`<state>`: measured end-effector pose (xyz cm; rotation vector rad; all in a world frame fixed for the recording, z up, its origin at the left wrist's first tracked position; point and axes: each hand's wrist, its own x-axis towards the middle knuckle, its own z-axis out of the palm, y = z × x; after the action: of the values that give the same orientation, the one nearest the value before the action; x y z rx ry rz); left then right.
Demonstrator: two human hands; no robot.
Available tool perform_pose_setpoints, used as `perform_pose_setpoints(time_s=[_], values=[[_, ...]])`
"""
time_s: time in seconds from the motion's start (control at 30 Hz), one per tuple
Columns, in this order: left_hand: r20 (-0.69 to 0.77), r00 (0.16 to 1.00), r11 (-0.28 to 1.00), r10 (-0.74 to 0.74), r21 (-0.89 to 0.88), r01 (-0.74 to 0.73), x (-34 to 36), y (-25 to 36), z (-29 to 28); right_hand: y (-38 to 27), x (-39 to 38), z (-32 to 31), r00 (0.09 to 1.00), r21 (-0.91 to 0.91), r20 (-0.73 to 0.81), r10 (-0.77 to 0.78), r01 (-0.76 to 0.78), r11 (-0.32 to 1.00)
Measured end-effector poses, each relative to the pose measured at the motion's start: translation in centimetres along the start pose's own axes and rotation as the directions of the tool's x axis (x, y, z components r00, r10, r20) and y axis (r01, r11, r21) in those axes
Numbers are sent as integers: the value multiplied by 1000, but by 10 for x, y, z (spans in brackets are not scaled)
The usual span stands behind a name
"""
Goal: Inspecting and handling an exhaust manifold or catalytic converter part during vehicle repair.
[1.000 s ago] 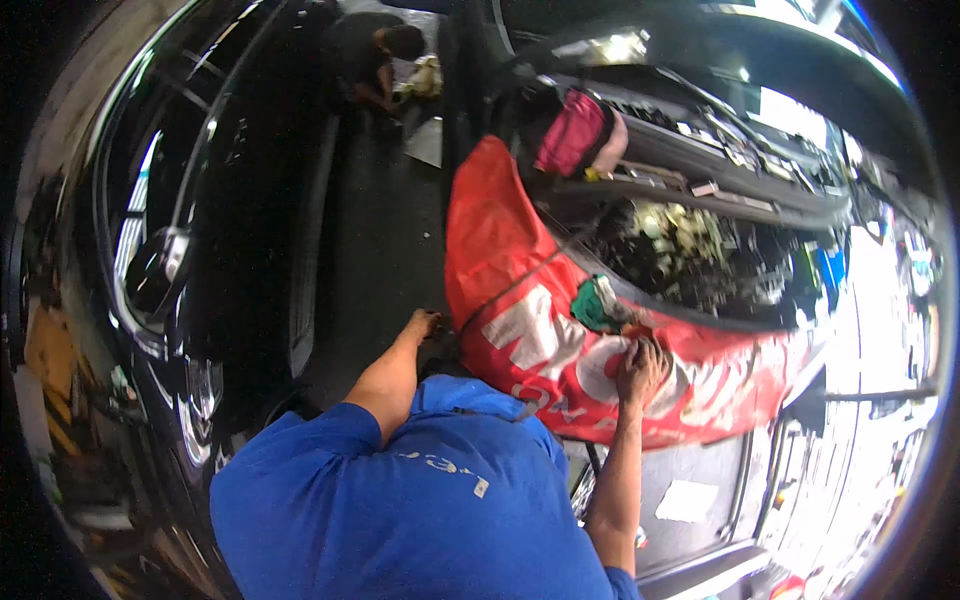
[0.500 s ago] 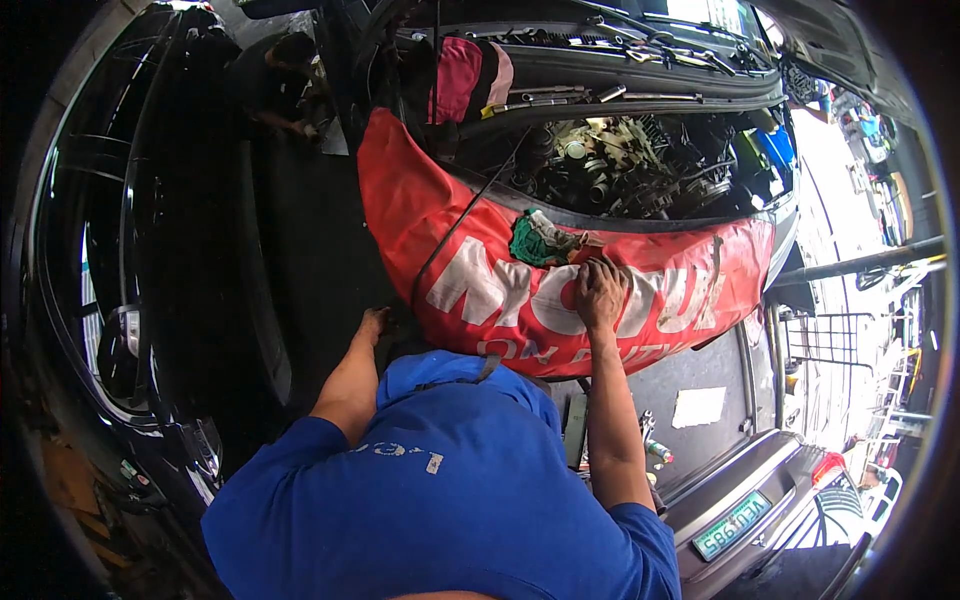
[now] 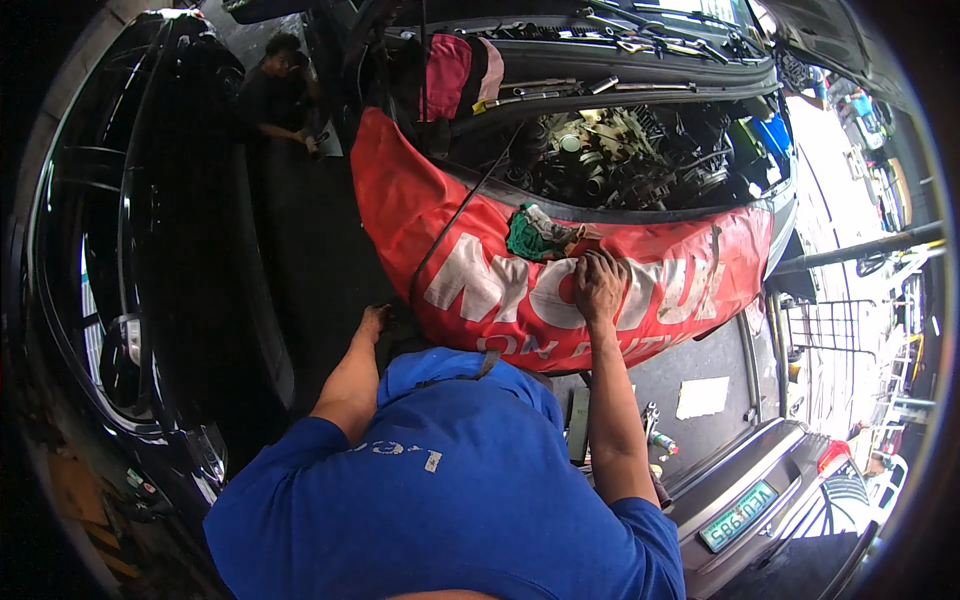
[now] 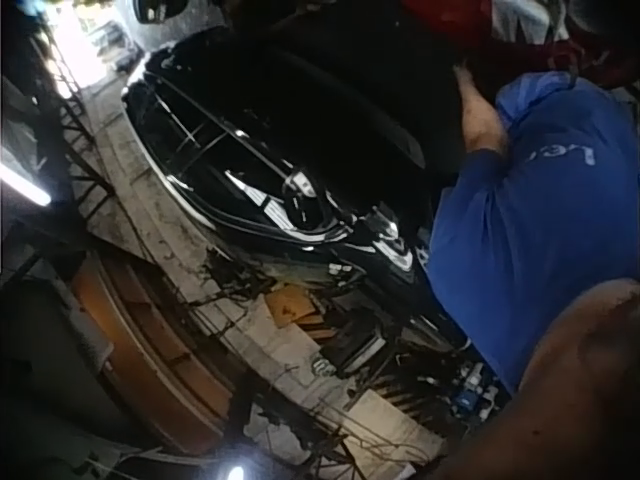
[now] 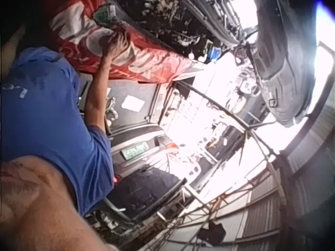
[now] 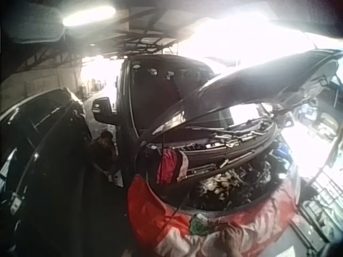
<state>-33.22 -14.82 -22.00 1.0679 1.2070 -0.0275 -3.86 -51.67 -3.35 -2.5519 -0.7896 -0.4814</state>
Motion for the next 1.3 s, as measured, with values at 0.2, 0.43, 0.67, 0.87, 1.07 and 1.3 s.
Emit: perform_pose_setpoints(time_s=[0.2,0.43,0.67,0.87,1.07,1.3], values=[[-443,536,695,719,463,-550,24,70,15,15,-7,0,999,-55,-19,43,-44,998],[-371,-7,202,929,522,-828,-131,247,51,17,-11,46,998,32,-41,37,-36,999],[478,6,-222,878,420,-880,-201,236,179,24,-6,38,962,-29,-273,14,-23,999],[758,45,-385,650,380,-841,-189,191,225,17,-8,45,949,-12,-313,34,-40,999],[829,127,-542,544,463,-701,-151,164,223,14,-9,38,971,7,-233,51,-51,999],[834,148,-546,531,471,-693,-151,167,219,11,4,47,995,8,-99,-2,3,1000]])
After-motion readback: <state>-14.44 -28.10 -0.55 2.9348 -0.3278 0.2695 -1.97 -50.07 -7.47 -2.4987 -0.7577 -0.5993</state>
